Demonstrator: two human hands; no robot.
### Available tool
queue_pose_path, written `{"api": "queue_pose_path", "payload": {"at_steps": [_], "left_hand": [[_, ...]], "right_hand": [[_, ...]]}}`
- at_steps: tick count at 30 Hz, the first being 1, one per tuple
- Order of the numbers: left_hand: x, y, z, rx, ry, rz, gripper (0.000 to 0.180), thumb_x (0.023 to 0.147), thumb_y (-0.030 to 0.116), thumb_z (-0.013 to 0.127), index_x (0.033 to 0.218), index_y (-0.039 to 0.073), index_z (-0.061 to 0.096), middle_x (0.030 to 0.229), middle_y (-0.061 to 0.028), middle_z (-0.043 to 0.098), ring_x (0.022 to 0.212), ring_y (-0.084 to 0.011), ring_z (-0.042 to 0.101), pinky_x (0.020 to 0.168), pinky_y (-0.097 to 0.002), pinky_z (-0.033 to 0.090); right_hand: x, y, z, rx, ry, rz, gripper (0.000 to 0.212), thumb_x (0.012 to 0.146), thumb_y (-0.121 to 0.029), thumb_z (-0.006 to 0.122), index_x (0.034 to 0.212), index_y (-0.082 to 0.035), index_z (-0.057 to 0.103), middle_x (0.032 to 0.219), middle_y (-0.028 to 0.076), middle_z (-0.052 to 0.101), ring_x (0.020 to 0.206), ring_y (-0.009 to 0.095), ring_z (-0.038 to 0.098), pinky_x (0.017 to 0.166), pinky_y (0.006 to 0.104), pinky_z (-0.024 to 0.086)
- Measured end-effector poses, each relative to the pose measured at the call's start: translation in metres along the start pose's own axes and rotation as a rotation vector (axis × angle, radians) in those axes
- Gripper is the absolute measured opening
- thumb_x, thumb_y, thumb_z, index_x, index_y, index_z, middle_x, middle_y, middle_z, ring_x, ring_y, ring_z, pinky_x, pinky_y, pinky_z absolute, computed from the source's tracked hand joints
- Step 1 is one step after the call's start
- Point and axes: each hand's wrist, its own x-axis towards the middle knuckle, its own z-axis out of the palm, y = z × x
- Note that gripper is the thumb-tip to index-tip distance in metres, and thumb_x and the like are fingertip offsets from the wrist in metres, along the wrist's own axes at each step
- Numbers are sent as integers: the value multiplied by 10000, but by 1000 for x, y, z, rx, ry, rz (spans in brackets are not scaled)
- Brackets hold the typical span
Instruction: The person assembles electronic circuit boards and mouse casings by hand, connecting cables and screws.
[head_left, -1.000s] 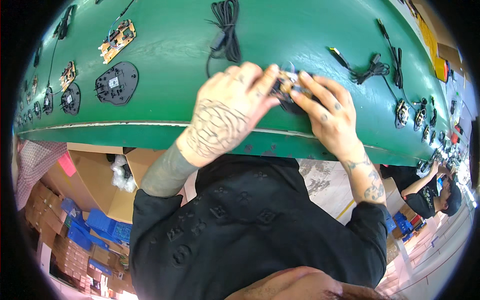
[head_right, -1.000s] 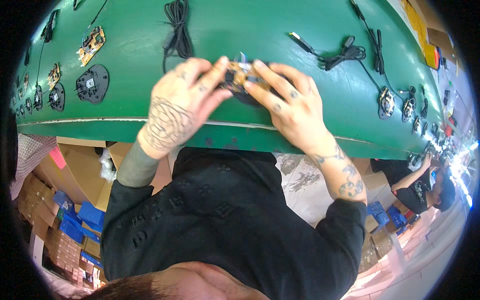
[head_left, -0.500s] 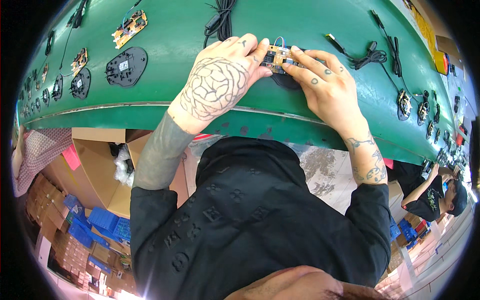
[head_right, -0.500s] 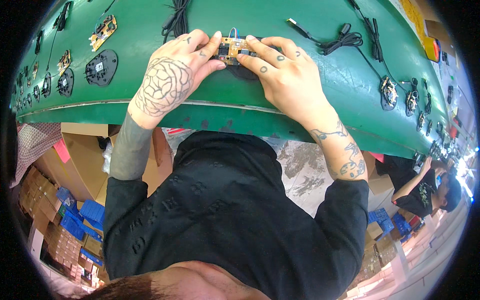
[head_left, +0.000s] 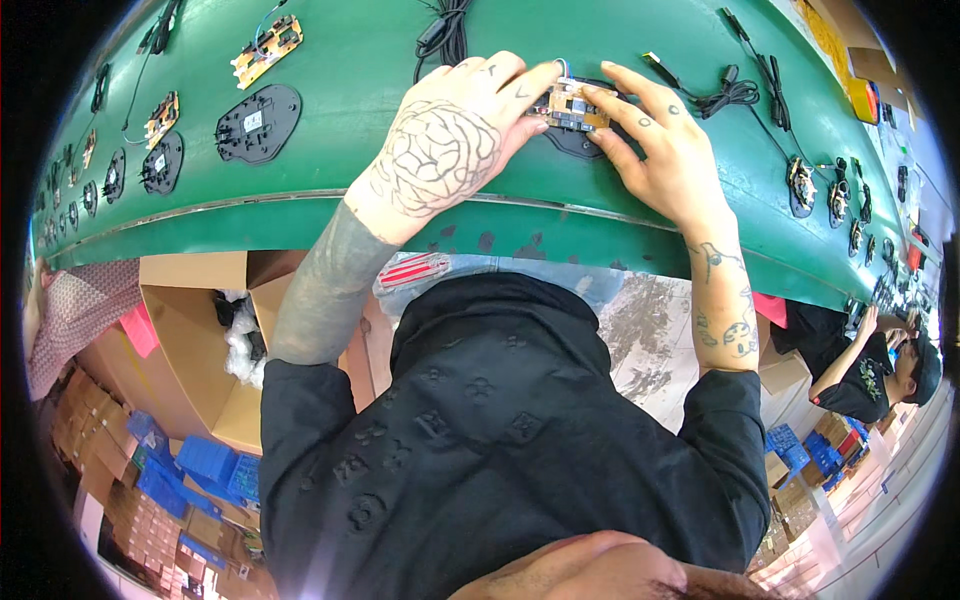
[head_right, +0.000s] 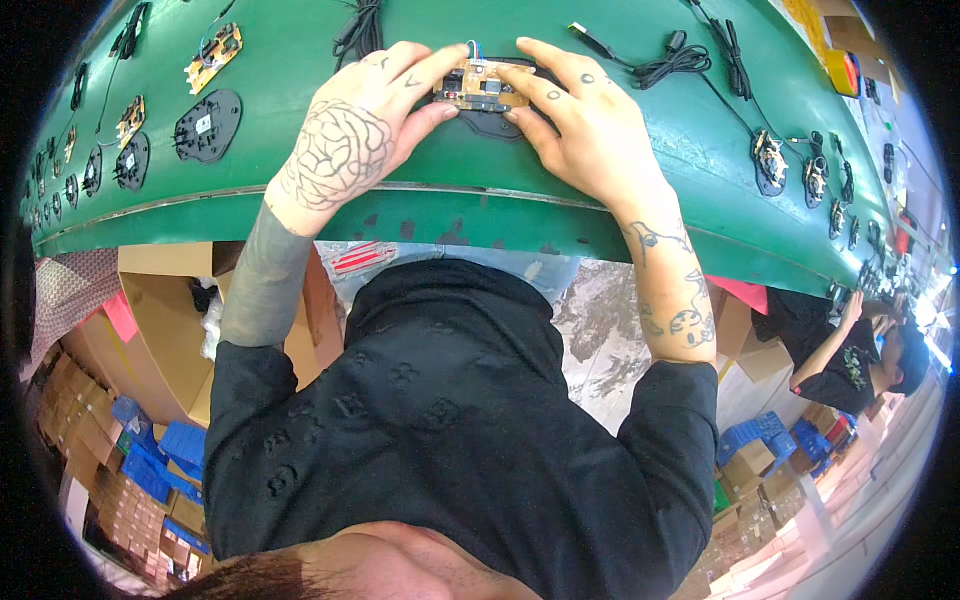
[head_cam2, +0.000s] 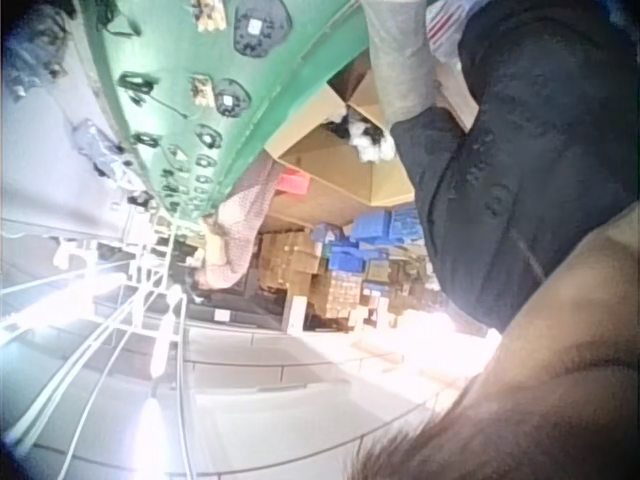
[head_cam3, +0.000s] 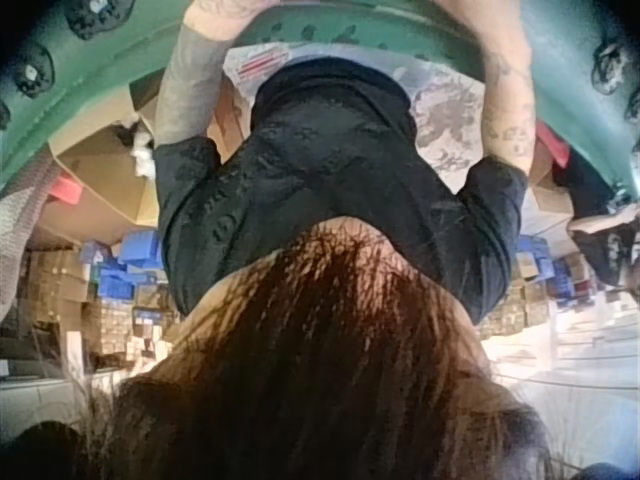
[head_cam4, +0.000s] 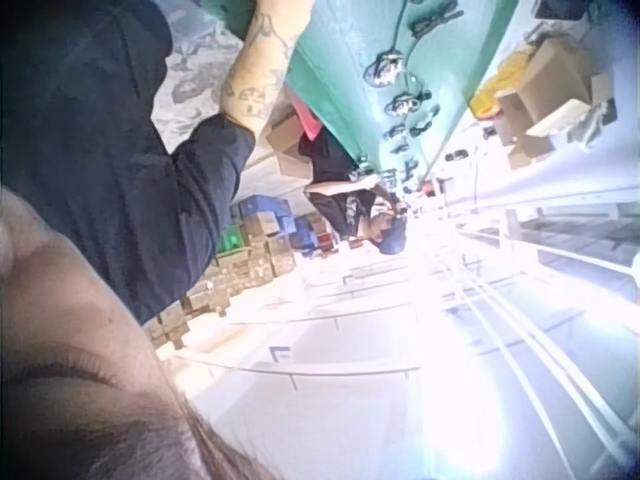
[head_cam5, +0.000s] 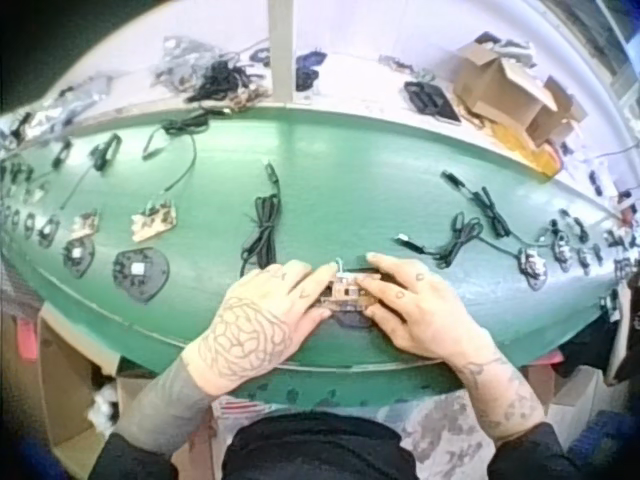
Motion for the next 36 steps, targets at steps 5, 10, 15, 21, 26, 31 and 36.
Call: {"api": "queue_pose_path", "payload": {"at_steps": [5, 10, 15, 21, 26, 31, 36], "left_hand": [[1, -4, 1, -37, -44, 8, 390, 889, 283, 708, 1244, 133, 648, 1096, -59, 613, 971, -241, 635, 830, -358, 533], [6, -3, -2, -37, -95, 28, 381, 889, 276, 702, 1237, 131, 646, 1084, -58, 589, 968, -238, 619, 837, -362, 528], [14, -4, -4, 55, -141, 125, 387, 902, 286, 672, 1238, 99, 629, 1057, -56, 566, 999, -227, 591, 837, -357, 503], [14, 4, -7, 113, -204, 106, 397, 907, 287, 664, 1226, 53, 626, 1061, -67, 561, 1011, -227, 581, 854, -353, 487], [15, -3, -7, 43, -187, 117, 398, 899, 294, 676, 1232, 80, 633, 1054, -68, 563, 1002, -234, 587, 848, -362, 494], [5, -18, 2, -154, -51, 99, 397, 863, 274, 735, 1210, 99, 653, 1059, -78, 578, 922, -256, 594, 800, -377, 503], [5, -11, 7, -103, 31, 116, 354, 843, 283, 740, 1138, 99, 676, 1021, -63, 569, 913, -238, 589, 786, -375, 477]], "right_hand": [[2, 6, 1, -26, -33, -81, 379, 849, -210, 741, 1215, -132, 679, 1234, 53, 658, 1126, 263, 623, 952, 388, 526], [6, 0, -3, -45, -52, -91, 376, 844, -238, 747, 1192, -109, 690, 1215, 54, 666, 1096, 260, 631, 939, 379, 528], [11, -7, 0, -83, -52, -33, 420, 807, -277, 779, 1167, -77, 694, 1229, 52, 649, 1061, 262, 632, 897, 374, 540], [8, -17, 6, -62, 17, 11, 421, 789, -263, 796, 1151, -72, 698, 1170, 57, 637, 1043, 258, 633, 850, 368, 550], [5, -11, 6, -20, -3, 39, 423, 807, -273, 797, 1173, -85, 701, 1182, 50, 629, 1073, 255, 628, 866, 368, 547], [10, 16, 3, 391, -72, 141, 379, 834, -257, 786, 1168, -93, 716, 1189, 68, 682, 983, 258, 674, 855, 343, 548], [1, 14, 11, 457, 13, 262, 203, 851, -197, 766, 1032, -107, 753, 1189, 67, 704, 989, 210, 691, 831, 323, 554]]}}
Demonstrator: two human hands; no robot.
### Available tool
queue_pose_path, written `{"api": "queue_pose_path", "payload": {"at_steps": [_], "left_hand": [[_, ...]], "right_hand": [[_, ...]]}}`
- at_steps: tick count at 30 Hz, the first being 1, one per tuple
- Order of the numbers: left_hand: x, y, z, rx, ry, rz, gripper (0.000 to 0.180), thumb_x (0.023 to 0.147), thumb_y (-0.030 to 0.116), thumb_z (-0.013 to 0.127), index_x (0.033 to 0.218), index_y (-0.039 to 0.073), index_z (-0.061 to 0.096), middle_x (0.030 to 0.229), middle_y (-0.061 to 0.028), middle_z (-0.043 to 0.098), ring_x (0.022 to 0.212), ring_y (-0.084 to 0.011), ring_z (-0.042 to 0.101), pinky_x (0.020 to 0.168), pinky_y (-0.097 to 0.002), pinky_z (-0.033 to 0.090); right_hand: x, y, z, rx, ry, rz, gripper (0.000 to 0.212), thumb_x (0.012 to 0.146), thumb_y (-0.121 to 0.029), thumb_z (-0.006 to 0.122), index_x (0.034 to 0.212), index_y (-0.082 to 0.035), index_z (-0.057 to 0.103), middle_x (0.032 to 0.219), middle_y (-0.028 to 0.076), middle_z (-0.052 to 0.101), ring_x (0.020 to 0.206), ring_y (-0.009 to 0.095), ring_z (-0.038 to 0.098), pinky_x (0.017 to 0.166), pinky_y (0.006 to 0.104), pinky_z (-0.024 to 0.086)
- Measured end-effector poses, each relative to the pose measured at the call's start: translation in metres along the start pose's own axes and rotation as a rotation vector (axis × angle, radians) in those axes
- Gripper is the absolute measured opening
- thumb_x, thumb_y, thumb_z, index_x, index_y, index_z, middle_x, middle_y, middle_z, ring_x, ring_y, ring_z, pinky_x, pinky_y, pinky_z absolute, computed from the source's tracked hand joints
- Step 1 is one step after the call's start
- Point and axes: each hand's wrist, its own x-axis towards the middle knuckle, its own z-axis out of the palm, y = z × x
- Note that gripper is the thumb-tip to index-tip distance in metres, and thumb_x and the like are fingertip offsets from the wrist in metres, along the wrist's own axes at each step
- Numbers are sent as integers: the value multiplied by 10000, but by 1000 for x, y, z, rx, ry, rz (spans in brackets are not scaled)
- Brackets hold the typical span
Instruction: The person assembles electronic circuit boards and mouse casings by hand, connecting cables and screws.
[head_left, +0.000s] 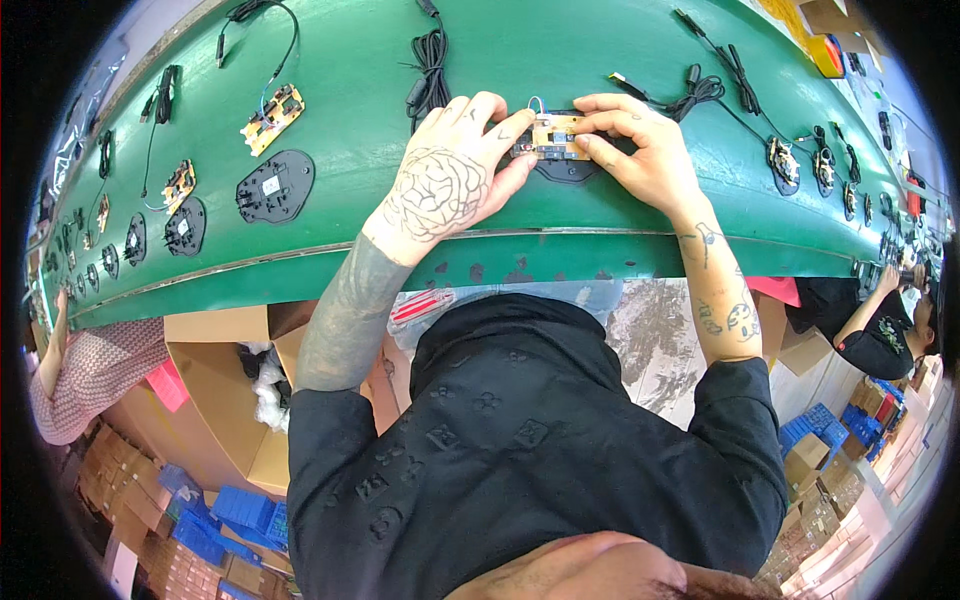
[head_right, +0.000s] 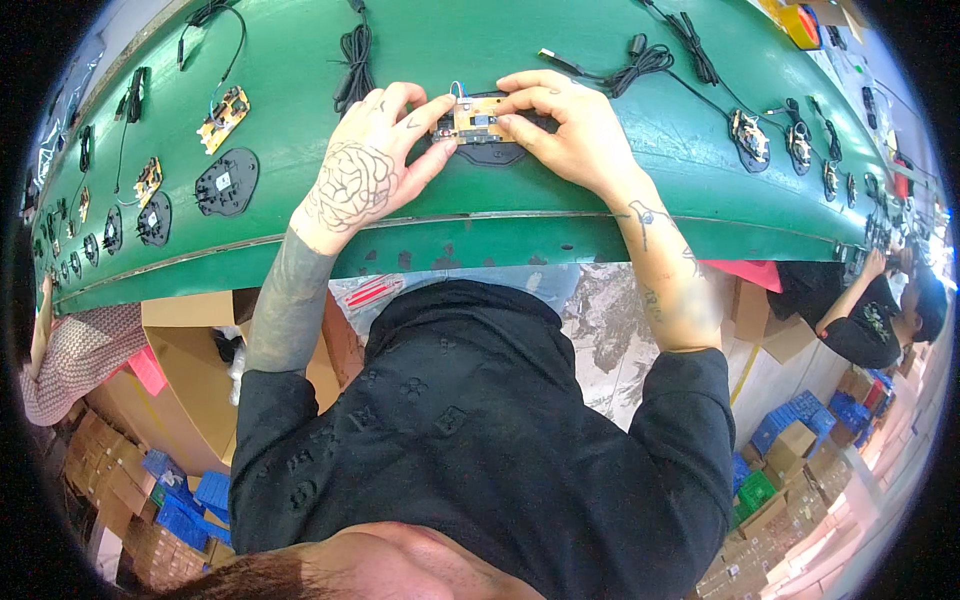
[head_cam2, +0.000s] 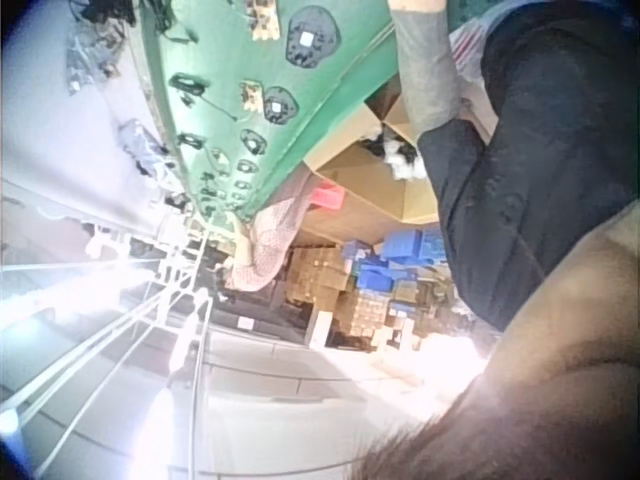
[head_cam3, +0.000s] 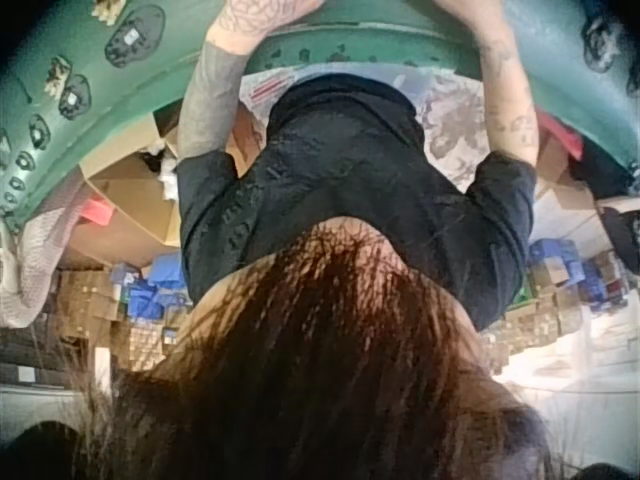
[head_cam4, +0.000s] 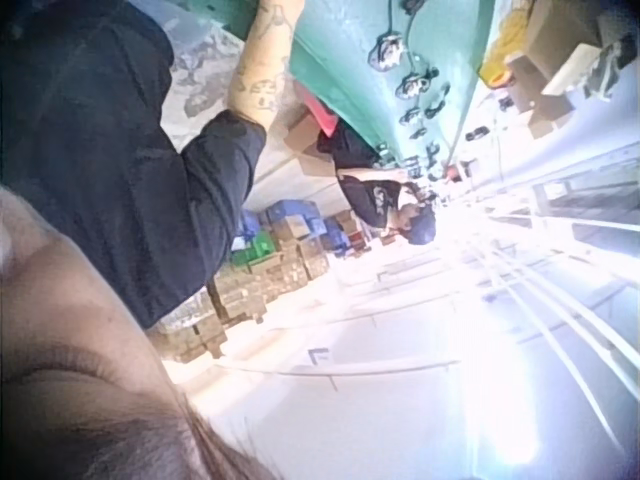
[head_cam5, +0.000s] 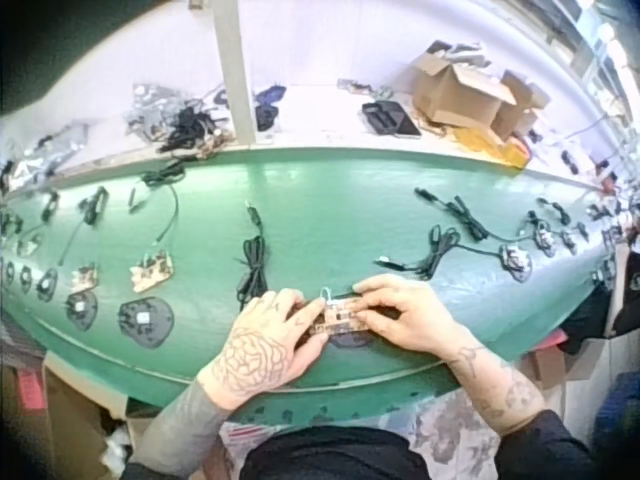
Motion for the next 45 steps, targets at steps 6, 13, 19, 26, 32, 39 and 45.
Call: {"api": "queue_pose_path", "payload": {"at_steps": [6, 13, 19, 26, 32, 39, 45], "left_hand": [[-3, -4, 2, 10, -5, -18, 367, 835, 291, 748, 1141, 102, 677, 1020, -60, 572, 905, -235, 583, 784, -376, 478], [-3, -5, 1, 3, 12, -2, 378, 825, 302, 759, 1138, 106, 679, 1008, -58, 575, 903, -235, 585, 786, -375, 482], [-3, -7, -1, 10, -43, -1, 427, 858, 342, 750, 1210, 118, 658, 1076, -76, 599, 927, -256, 594, 809, -379, 498], [-1, -19, -7, -267, -1, -46, 295, 870, 235, 728, 1110, 79, 658, 942, -106, 622, 875, -285, 633, 771, -404, 512], [12, -22, -10, -302, -76, -110, 234, 878, 168, 727, 1073, 54, 665, 854, -80, 627, 721, -208, 622, 655, -332, 510], [34, -31, -17, -367, -338, -186, 198, 844, 172, 720, 980, 48, 647, 722, -68, 596, 644, -211, 600, 614, -344, 483], [34, -30, -16, -289, -337, -126, 221, 823, 155, 737, 972, 57, 606, 694, -71, 564, 635, -245, 590, 607, -374, 472]], "right_hand": [[11, -13, 1, -161, -59, -83, 155, 862, -208, 727, 957, -86, 741, 1158, 82, 707, 985, 272, 690, 870, 372, 547], [16, -17, -3, -153, -126, 6, 160, 860, -203, 715, 935, -62, 725, 1151, 86, 706, 1012, 278, 679, 897, 379, 536], [13, -11, -2, -165, -84, -95, 175, 862, -211, 719, 957, -63, 722, 1133, 91, 713, 997, 296, 682, 889, 393, 537], [20, -20, -1, -44, -43, 110, 258, 853, -269, 757, 1004, -62, 727, 1025, 94, 703, 911, 239, 676, 819, 353, 545], [43, -23, -8, -128, -166, 173, 310, 814, -318, 788, 994, -71, 735, 964, 112, 669, 853, 246, 654, 755, 354, 537], [49, -13, -10, -86, -280, 132, 343, 780, -264, 834, 1046, -82, 719, 960, 42, 608, 784, 163, 517, 724, 304, 475], [49, -16, -7, -83, -285, 114, 349, 742, -237, 850, 1013, -78, 697, 939, 50, 583, 791, 181, 521, 727, 321, 472]]}}
